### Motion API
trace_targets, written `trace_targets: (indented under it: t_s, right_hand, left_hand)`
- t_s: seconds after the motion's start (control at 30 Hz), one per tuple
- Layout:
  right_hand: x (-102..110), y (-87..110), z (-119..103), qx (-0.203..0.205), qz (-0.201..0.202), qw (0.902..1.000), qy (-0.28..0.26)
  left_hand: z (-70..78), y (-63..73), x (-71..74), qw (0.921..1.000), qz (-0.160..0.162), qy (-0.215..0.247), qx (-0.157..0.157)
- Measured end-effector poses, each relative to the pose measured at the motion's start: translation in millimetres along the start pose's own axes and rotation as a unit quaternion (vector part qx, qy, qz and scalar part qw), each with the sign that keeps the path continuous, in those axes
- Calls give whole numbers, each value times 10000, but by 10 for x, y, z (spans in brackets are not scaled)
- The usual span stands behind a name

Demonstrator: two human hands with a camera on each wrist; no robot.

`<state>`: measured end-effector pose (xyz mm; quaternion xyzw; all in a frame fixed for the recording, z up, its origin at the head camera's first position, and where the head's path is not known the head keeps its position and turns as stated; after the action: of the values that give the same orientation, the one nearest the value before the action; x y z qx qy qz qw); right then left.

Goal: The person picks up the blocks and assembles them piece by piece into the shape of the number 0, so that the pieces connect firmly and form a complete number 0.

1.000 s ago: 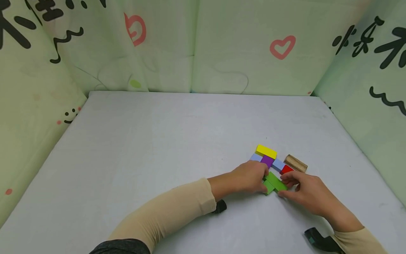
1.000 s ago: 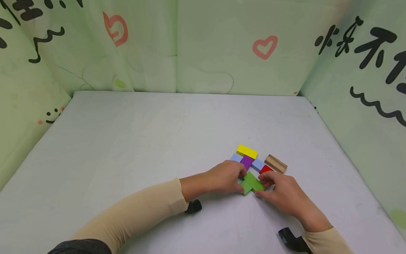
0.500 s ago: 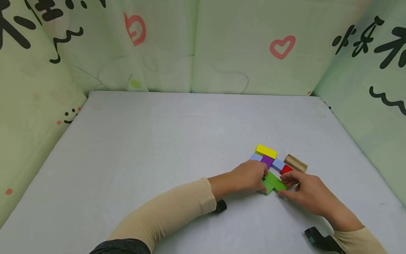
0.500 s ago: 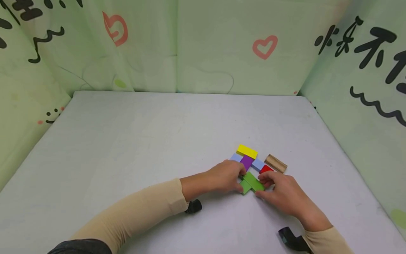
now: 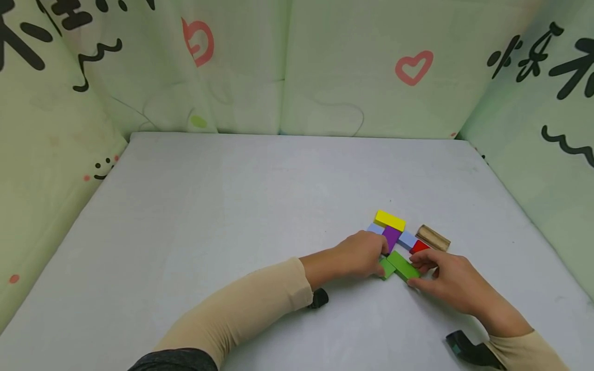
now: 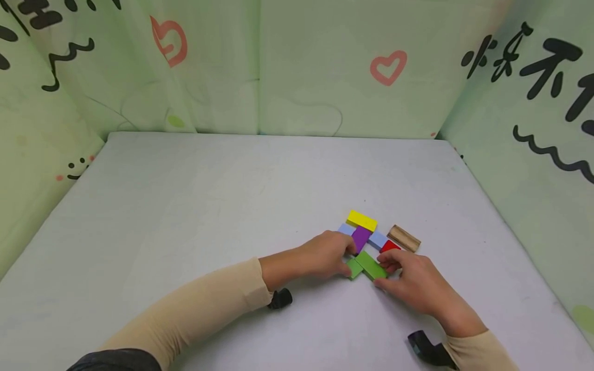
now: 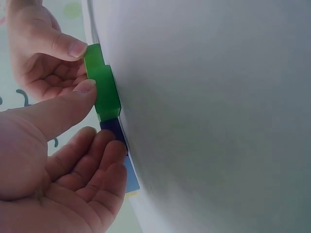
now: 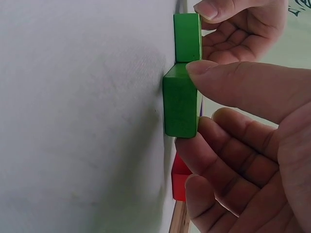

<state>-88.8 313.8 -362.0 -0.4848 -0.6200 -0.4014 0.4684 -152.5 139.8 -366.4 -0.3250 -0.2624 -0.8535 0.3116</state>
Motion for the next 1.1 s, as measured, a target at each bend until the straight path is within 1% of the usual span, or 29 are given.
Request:
trace_targets:
  t_s: [0.37, 0.6, 0.87, 1.1]
  right_hand:
    - [8, -9, 2, 108, 25, 9999, -34]
    - [12, -11, -3, 241, 49, 9997, -19]
    - [7, -7, -5, 338, 46, 9994, -30]
    - [13, -6, -8, 432, 54, 9990, 8]
  left_hand:
    - [-11, 5, 0, 9998, -173, -1, -134]
    - [-34, 18, 3, 9995, -296, -16, -112]
    - [-34, 43, 8, 9988, -399, 34, -267]
    - [-33, 57, 11, 9986, -479, 34, -217]
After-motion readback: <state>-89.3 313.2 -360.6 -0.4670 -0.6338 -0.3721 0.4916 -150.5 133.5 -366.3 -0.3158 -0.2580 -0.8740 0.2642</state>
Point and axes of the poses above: each hand's wrist, its own y-axis away from the middle knuckle, its own x-axis out of the back of the hand, z = x × y, the point moved 3 cm from there along -y, towards the middle knuckle, and after that the axes turned 11 degrees about y, right-handed, at the moved point
